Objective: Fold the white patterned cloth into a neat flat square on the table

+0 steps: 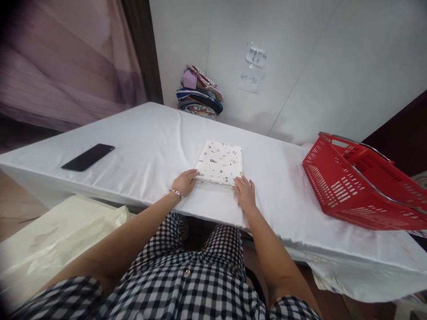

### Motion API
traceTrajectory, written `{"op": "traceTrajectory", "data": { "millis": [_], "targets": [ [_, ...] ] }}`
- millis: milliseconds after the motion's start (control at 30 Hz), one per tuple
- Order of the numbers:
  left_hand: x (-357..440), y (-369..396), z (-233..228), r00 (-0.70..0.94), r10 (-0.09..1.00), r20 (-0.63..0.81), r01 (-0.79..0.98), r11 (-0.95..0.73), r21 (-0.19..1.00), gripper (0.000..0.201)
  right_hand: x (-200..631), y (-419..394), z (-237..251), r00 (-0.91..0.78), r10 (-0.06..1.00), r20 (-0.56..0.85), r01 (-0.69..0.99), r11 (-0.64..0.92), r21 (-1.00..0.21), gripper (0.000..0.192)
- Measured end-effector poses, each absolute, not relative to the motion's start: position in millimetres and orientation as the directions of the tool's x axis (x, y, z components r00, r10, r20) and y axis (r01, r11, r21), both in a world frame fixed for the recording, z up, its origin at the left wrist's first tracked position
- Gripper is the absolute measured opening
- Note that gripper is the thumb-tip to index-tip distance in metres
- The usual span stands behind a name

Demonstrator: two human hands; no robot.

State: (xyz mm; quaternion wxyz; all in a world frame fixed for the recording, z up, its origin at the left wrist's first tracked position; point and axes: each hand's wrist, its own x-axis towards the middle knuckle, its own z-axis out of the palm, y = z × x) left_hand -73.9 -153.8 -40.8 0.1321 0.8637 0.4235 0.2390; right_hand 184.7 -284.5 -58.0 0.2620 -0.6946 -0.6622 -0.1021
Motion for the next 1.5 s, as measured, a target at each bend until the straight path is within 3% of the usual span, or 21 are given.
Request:
{"op": "traceTrajectory", "data": {
  "millis": [100,233,333,800,1500],
  "targets": [
    [-73.7,-157.4,-37.1,0.554,0.748,0.367,0.654,-0.663,0.365,0.035,183.4,-285.1,-56.1,0.09,0.865,0.493,0.977,0.02,-0.214,0.032],
    [-68.7,-162.8,-31.0,0.671,0.597,0.439,0.545,-0.799,0.254,0.036,179.5,-282.7,-52.0,0.036,0.865,0.501,0.98,0.067,-0.187,0.033],
    [-58.2,-164.6,-27.6,0.736,0.514,0.441,0.459,-0.857,0.233,0.032,174.5,-276.0,-47.7,-0.001,0.864,0.503,0.979,0.104,-0.175,0.032],
    [-38.1,-158.7,-34.7,0.69,0.555,0.465,0.457,-0.832,0.315,0.026,162.7,-264.8,-46.4,0.028,0.838,0.545,0.945,0.155,-0.288,0.031],
    [-38.5,-161.9,-29.0,0.699,0.561,0.443,0.44,-0.826,0.353,0.029,160.6,-266.8,-42.4,-0.014,0.841,0.541,0.952,0.177,-0.25,0.03]
  ]
}}
